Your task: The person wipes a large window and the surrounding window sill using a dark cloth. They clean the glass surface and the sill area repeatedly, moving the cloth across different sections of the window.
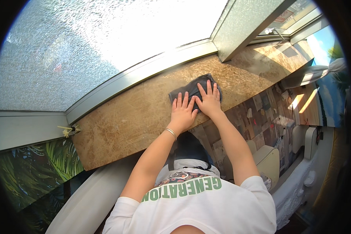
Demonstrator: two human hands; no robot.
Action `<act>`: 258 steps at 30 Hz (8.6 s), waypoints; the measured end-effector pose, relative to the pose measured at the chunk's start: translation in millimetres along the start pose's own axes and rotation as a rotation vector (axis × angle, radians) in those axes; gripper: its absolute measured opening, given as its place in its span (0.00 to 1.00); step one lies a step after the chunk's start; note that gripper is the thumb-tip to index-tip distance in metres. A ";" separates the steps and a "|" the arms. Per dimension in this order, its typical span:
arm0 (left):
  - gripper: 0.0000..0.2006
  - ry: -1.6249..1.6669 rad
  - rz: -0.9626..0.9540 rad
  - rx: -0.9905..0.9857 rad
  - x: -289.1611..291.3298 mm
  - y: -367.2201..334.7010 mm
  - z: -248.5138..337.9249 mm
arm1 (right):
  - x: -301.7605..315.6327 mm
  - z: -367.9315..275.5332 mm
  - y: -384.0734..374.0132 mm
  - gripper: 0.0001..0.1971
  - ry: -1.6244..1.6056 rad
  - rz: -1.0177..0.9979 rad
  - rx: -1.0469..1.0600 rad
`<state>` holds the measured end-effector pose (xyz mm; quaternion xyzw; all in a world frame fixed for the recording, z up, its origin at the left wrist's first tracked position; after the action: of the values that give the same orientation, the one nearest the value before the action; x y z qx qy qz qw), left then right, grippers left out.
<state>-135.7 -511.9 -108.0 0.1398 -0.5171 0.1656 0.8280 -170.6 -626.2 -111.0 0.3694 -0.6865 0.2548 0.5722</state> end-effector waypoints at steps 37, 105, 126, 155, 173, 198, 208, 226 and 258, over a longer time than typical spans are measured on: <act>0.29 -0.179 0.100 -0.141 -37.2 -64.4 122.9 | 46.7 134.5 45.0 0.23 -0.151 0.354 0.000; 0.26 1.064 0.753 0.180 1.0 -280.3 51.0 | 202.5 122.5 -83.4 0.13 -0.674 0.392 0.027; 0.31 0.802 0.968 -0.260 300.8 -254.8 185.5 | 324.0 90.1 -75.8 0.23 -0.767 0.918 0.390; 0.27 0.447 1.181 -0.688 473.4 -260.6 245.3 | 522.3 16.8 -89.4 0.31 -0.237 1.301 0.683; 0.29 0.435 1.155 -0.766 502.7 -252.7 269.7 | 567.8 19.1 -95.2 0.28 -0.444 1.367 0.736; 0.32 -0.514 1.383 -0.326 431.5 -210.2 287.5 | 522.1 44.2 -151.7 0.28 -1.015 0.734 0.878; 0.29 -0.812 1.343 -0.109 398.5 -212.0 295.6 | 493.6 40.6 -176.4 0.27 -1.281 0.320 1.132; 0.24 -0.984 1.248 -0.059 373.6 -208.1 285.4 | 498.3 44.7 -148.5 0.29 -1.207 0.653 1.293; 0.30 -0.813 1.137 -0.197 277.6 -214.4 225.3 | 376.1 63.8 -159.9 0.27 -1.456 0.275 1.055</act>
<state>-114.5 -761.0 225.6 -0.1769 -0.7908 0.4596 0.3634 -108.3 -852.1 229.8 0.5678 -0.7104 0.3057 -0.2818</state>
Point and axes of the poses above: each hand's wrist, its own y-axis away from the middle knuckle, its own x-axis out of the back of the hand, z = x × y, the point moved 9 cm from there along -y, towards the middle knuckle, and after that the axes turned 4 degrees about -x, right-handed, at the moved point
